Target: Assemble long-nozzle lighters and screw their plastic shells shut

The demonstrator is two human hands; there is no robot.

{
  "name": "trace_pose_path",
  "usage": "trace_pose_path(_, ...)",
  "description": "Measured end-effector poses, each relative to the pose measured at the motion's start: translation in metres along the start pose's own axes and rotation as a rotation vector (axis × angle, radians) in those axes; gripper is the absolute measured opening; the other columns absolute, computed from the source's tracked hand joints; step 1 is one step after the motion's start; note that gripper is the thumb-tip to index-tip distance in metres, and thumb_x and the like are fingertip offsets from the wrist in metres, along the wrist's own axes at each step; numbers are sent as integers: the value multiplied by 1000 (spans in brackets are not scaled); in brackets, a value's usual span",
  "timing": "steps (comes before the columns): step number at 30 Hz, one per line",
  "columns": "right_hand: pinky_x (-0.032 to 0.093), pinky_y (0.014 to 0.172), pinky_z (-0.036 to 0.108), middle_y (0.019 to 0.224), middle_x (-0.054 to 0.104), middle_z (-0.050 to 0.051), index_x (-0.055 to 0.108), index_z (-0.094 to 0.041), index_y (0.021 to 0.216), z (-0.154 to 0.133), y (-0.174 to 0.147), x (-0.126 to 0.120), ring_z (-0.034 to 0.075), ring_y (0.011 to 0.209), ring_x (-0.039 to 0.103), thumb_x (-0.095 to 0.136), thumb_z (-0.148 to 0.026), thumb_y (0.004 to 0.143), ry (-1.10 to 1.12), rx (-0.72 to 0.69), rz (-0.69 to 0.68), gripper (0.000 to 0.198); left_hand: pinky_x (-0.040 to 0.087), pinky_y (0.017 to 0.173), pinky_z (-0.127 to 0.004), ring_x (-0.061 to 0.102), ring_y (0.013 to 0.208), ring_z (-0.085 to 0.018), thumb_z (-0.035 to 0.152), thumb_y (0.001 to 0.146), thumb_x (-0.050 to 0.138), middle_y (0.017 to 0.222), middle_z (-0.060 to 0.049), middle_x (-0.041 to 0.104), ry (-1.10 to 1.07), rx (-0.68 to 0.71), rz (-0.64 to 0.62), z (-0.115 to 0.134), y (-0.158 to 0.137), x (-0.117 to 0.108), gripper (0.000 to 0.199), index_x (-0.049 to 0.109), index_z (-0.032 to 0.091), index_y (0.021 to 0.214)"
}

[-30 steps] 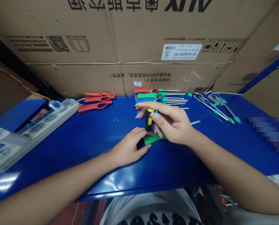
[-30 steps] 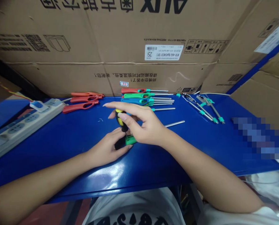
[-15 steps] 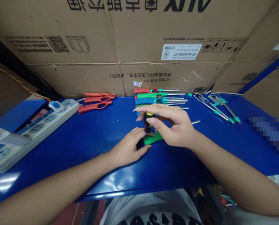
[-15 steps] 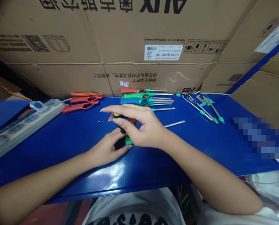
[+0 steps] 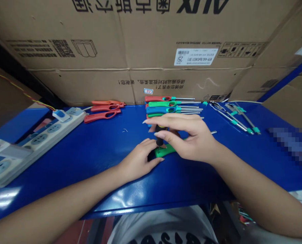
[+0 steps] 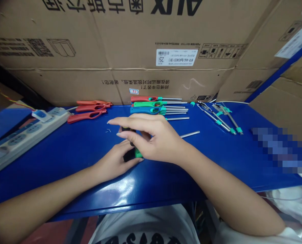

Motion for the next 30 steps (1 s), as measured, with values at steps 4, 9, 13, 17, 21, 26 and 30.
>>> trace_pose_path(4, 55, 73, 25, 92, 75, 5, 75, -19, 104, 0, -3, 2, 14, 78, 69, 68, -37, 94, -262, -84, 86, 22, 50, 100, -50, 67, 112, -29, 23, 89, 72, 115, -9, 73, 31, -5, 24, -1, -1, 3, 28, 63, 20, 115)
trace_pose_path(9, 57, 84, 30, 112, 75, 10, 69, -15, 122, 3, -6, 3, 19, 98, 71, 56, -36, 100, -340, -36, 73, 33, 52, 96, -47, 66, 110, -29, 22, 88, 73, 115, -10, 73, 39, -20, 18, 3, 0, 1, 27, 64, 17, 113)
trace_pose_path(13, 56, 95, 31, 122, 74, 7, 61, -16, 133, 2, -2, -4, 15, 110, 70, 39, -18, 105, 43, 91, -63, 37, 52, 93, -45, 66, 105, -28, 23, 89, 73, 111, -9, 73, 32, -37, 3, 4, 0, 0, 24, 66, 18, 111)
trace_pose_path(17, 56, 82, 25, 102, 78, 4, 72, -17, 110, -6, 2, -11, 14, 91, 72, 56, -19, 99, -11, 27, -56, 19, 53, 91, -44, 66, 104, -28, 22, 88, 74, 112, -9, 73, 43, -38, 19, 3, -2, 2, 29, 64, 18, 115)
trace_pose_path(21, 49, 66, 25, 87, 73, 4, 70, -18, 95, -10, 0, -2, 13, 74, 65, 67, -34, 94, -278, -15, 45, 16, 53, 95, -47, 68, 106, -29, 23, 90, 70, 113, -10, 73, 38, -59, 38, 2, -3, 4, 25, 64, 18, 114)
trace_pose_path(26, 44, 61, 25, 75, 66, 2, 61, -18, 80, -8, -2, 9, 13, 69, 60, 65, -48, 94, -458, 4, 151, 33, 54, 96, -45, 66, 111, -29, 18, 86, 74, 119, -10, 72, 46, -63, 65, 4, -3, 4, 31, 63, 19, 115)
trace_pose_path(30, 43, 61, 27, 69, 63, -1, 60, -21, 76, -7, 3, -21, 13, 63, 58, 73, -42, 89, -486, -52, 295, 28, 54, 95, -43, 65, 107, -27, 19, 88, 73, 117, -8, 72, 81, -82, 18, 7, -2, 1, 32, 63, 19, 118)
Point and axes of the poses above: each hand's wrist, its own y-axis towards the middle knuckle, its own x-axis out of the palm, z = x × y, the point moved 2 cm from there along y, towards the middle knuckle
